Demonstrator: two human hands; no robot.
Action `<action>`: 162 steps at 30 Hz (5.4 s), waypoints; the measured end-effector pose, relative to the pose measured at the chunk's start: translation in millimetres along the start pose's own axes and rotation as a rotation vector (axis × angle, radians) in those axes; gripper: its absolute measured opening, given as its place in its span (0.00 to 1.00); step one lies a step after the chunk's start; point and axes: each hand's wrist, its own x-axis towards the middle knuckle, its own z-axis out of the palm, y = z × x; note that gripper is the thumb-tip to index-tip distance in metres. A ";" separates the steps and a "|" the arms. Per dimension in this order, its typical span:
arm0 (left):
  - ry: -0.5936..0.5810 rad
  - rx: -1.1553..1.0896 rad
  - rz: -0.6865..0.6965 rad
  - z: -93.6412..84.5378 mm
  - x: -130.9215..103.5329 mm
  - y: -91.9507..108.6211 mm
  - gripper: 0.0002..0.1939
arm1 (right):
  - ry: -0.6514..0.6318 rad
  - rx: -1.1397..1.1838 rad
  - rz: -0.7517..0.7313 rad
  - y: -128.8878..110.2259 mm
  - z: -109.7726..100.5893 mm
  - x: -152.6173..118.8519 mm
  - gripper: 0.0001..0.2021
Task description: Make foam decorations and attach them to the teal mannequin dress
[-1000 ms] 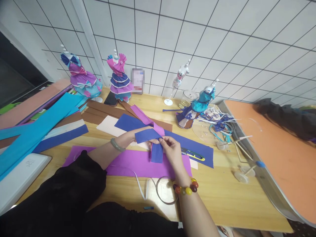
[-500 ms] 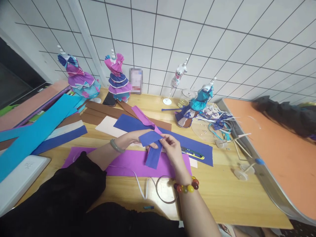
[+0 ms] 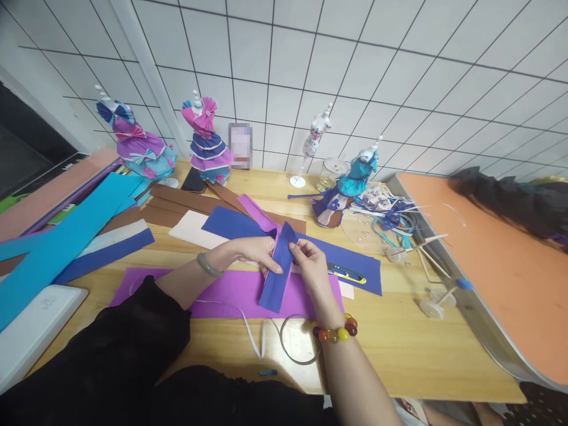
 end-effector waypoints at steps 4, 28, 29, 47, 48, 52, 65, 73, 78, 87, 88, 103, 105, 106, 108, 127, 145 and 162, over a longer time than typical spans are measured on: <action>-0.004 0.034 0.012 0.4 1.8 -3.1 0.17 | 0.012 0.071 0.070 -1.8 0.3 0.2 0.13; -0.133 0.012 0.033 1.2 0.9 -6.4 0.21 | -0.079 0.200 0.189 -8.2 2.5 -2.3 0.12; -0.127 0.018 0.031 1.3 0.6 -5.6 0.19 | -0.070 0.202 0.193 -8.2 2.1 -2.2 0.13; -0.122 0.026 0.048 -1.5 2.4 -7.7 0.20 | -0.021 0.182 0.151 -8.4 2.6 -2.0 0.13; -0.125 0.020 0.044 -1.6 2.5 -7.9 0.20 | -0.015 0.184 0.148 -7.4 2.2 -1.6 0.13; -0.151 0.001 0.023 -2.6 4.0 -9.7 0.17 | -0.005 0.153 0.091 -2.3 0.8 0.2 0.11; 0.068 -0.102 0.120 -6.2 -2.3 -1.1 0.17 | -0.028 0.167 0.155 -6.0 1.1 0.5 0.21; 0.347 -0.215 0.259 -15.4 -0.3 -0.3 0.26 | -0.256 0.096 0.202 -10.4 6.4 -5.4 0.16; 0.347 -0.221 0.241 -18.3 -1.3 -1.9 0.25 | -0.321 0.031 0.261 -9.7 2.5 -5.8 0.17; 0.355 -0.216 0.253 -25.1 1.6 -8.6 0.23 | -0.325 -0.089 0.280 -4.9 -1.6 -5.1 0.21; 0.353 -0.220 0.249 -25.5 1.5 -8.8 0.22 | -0.322 -0.091 0.277 -4.6 -1.6 -4.9 0.21; 0.544 -0.415 0.319 -30.6 7.4 -13.9 0.18 | -0.368 -0.129 0.254 -2.5 -0.4 -6.2 0.18; 0.550 -0.435 0.319 -31.3 6.2 -12.8 0.17 | -0.383 -0.136 0.260 -2.8 0.3 -6.6 0.18; 0.553 -0.441 0.321 -31.3 5.7 -12.2 0.16 | -0.392 -0.140 0.266 -2.9 0.7 -6.9 0.18; 0.559 -0.453 0.313 -30.8 5.0 -11.0 0.15 | -0.404 -0.155 0.275 -3.1 1.5 -7.5 0.19; 0.513 -0.691 0.272 -31.1 4.6 -3.7 0.09 | -0.401 -0.177 0.328 -5.0 4.1 -10.2 0.17; 0.441 -0.384 0.167 -19.0 -2.4 4.6 0.17 | -0.271 -0.208 0.246 -2.7 5.1 -6.3 0.21; 0.420 -0.529 0.209 -18.8 5.3 -3.1 0.14 | -0.307 -0.247 0.215 -0.6 8.1 -7.6 0.19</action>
